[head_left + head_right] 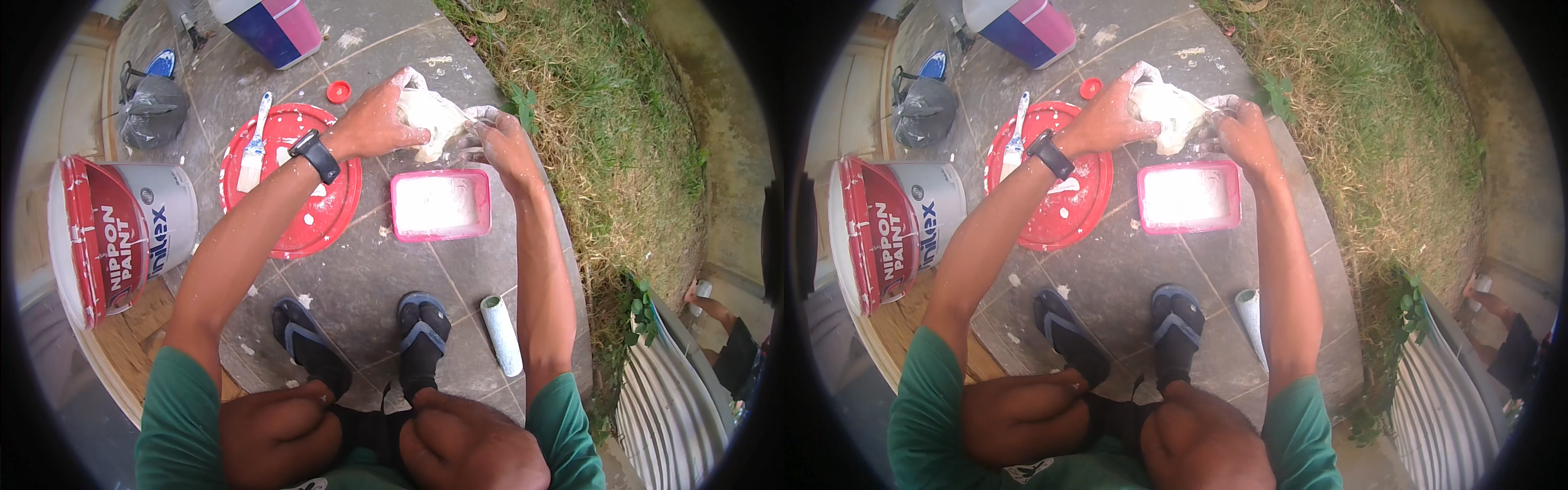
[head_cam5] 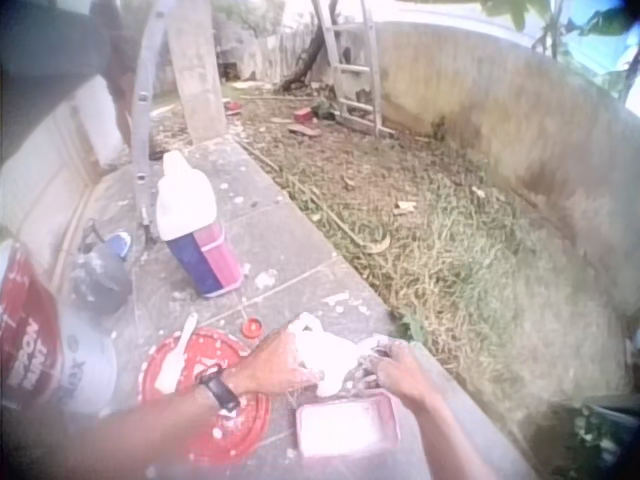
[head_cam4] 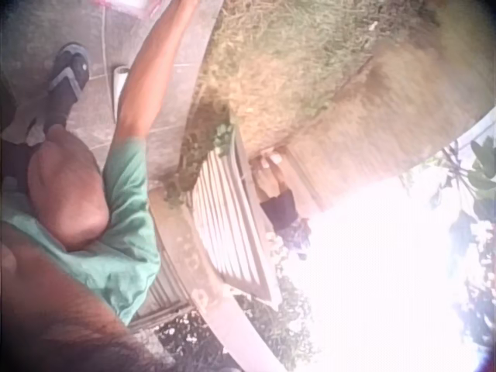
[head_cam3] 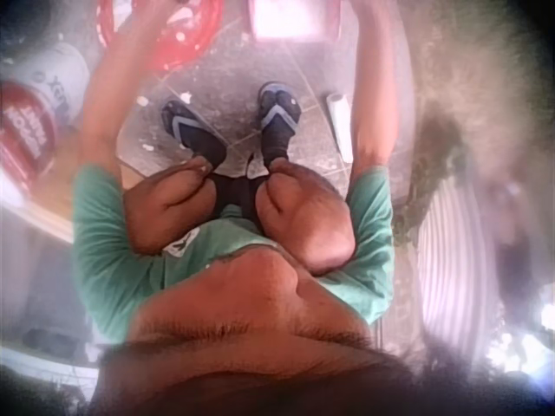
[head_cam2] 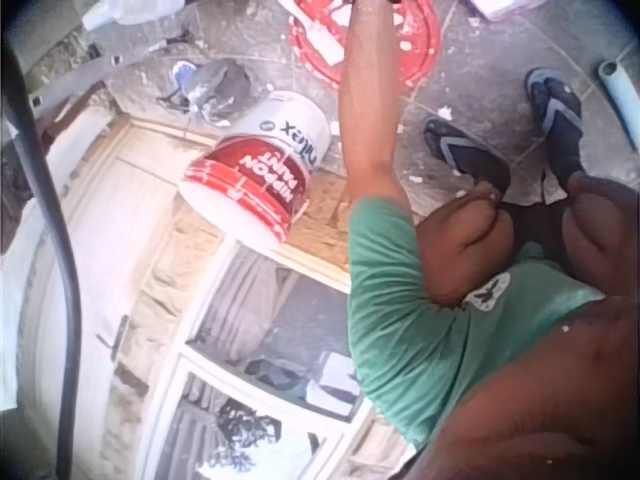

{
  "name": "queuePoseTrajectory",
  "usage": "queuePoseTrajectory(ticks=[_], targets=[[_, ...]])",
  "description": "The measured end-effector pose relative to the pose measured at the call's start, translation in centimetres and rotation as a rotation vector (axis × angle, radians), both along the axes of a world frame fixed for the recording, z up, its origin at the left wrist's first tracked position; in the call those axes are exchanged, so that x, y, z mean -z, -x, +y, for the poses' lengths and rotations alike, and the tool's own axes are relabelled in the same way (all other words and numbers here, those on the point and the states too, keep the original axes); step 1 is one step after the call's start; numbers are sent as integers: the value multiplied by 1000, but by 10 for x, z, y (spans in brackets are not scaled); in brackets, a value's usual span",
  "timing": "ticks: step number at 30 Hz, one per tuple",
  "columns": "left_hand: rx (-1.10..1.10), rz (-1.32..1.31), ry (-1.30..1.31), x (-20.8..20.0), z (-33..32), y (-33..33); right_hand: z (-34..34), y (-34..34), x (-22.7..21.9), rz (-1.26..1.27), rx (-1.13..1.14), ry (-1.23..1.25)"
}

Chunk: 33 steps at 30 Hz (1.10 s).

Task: The person mixes white paint in a pink tray using a putty knife, repeatedly scraping and folding the paint. They move between a tiled patio and a grassy area, handling the tray and a paint bucket while another person works nearby.

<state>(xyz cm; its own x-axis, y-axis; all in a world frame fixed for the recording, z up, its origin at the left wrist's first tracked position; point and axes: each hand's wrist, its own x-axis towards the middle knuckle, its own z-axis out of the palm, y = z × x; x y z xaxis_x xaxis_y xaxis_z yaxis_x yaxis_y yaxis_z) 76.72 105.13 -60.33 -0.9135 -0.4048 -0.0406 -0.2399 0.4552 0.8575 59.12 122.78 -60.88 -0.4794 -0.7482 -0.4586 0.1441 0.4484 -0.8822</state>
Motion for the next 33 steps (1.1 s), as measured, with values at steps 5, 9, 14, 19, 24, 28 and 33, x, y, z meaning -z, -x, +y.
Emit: queuePoseTrajectory(ticks=[5,9,14,19,24,28,33], targets=[[-141,-106,64,43,-37,21,-55,2,36,36,23,-46],[-88,-244,256,69,-46,20,-32,-18,31,535,4,86],[-142,-326,495,88,-32,11,65,-53,9,478,-261,-180],[-243,-289,717,68,-10,-2,69,-106,36,942,-389,-90],[-151,-182,685,33,33,-43,78,-96,31,869,-502,-252],[36,-537,161,36,68,-69,81,-84,37,982,-428,-224],[-59,-452,124,62,95,-68,75,-105,56,906,-507,-151]])
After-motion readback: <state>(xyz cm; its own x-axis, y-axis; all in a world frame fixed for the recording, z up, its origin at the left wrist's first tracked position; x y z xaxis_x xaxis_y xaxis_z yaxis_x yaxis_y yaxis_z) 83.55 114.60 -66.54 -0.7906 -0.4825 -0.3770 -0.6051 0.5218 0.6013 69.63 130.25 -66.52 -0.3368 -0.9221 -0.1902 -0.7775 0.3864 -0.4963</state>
